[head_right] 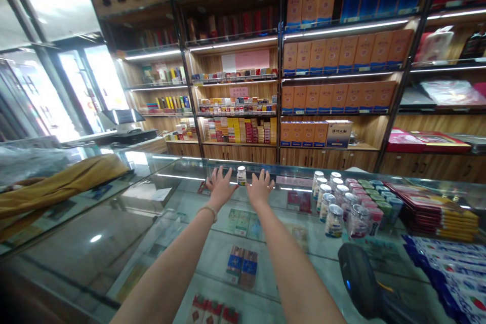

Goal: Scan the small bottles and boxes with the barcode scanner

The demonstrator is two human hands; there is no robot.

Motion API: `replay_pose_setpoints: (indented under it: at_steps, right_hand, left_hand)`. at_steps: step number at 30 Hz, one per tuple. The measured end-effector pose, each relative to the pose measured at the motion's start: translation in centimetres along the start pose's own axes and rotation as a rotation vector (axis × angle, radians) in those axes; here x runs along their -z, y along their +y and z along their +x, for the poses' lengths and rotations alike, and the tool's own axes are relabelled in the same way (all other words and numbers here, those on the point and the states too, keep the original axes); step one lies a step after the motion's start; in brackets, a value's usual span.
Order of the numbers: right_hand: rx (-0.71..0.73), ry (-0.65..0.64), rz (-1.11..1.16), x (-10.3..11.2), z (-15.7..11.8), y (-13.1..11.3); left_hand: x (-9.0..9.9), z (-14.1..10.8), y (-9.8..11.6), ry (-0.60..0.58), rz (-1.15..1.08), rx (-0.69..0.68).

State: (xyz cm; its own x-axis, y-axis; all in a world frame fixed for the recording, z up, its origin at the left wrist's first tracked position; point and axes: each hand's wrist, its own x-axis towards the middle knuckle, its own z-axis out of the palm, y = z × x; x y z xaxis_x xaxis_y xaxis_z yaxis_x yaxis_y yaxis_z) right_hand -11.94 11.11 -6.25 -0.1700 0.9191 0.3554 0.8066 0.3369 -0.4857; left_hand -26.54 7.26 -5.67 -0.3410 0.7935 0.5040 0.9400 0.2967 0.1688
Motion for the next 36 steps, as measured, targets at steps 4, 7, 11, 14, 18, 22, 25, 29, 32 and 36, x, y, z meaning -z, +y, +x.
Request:
replay_pose_setpoints:
  at_steps: [4,7,11,14,18,22,25,29,32,36]
  right_hand:
    - [-0.033,0.017,-0.006,0.1,-0.3,-0.1]
    - [-0.03,0.039,-0.02,0.1,-0.5,-0.3]
    - [-0.005,0.067,-0.038,0.4,-1.0,-0.6]
    - [0.024,0.056,-0.052,1.0,-1.5,-0.8]
    - [0.099,0.044,-0.057,2.7,-2.3,-1.0]
    - [0.138,0.071,-0.061,5.2,-3.3,-1.5]
    - [0.16,0.075,-0.06,7.4,-4.1,-1.6]
    - [0.183,0.087,-0.068,10.3,-5.4,-1.1]
    - [0.211,0.099,-0.087,12.4,-6.5,-0.5]
    - [0.265,0.124,-0.119,15.2,-8.0,0.7]
  left_hand:
    - [0.4,-0.3,0.3,0.057,0.044,0.02]
    - [0.7,-0.6,0.5,0.088,0.073,0.008]
    - [1.4,-1.0,0.8,0.11,0.107,-0.003]
    - [2.3,-1.2,1.1,0.131,0.122,0.004]
    - [4.3,-1.5,2.0,0.162,0.096,-0.005]
    - [6.8,-2.1,3.3,0.196,0.058,-0.017]
    - [8.6,-2.8,4.2,0.216,0.052,-0.02]
    - [10.8,-3.9,5.4,0.238,0.011,-0.015]
    - [12.2,-4.8,6.4,0.261,-0.03,-0.016]
    - [13.8,-6.0,8.2,0.279,-0.062,-0.041]
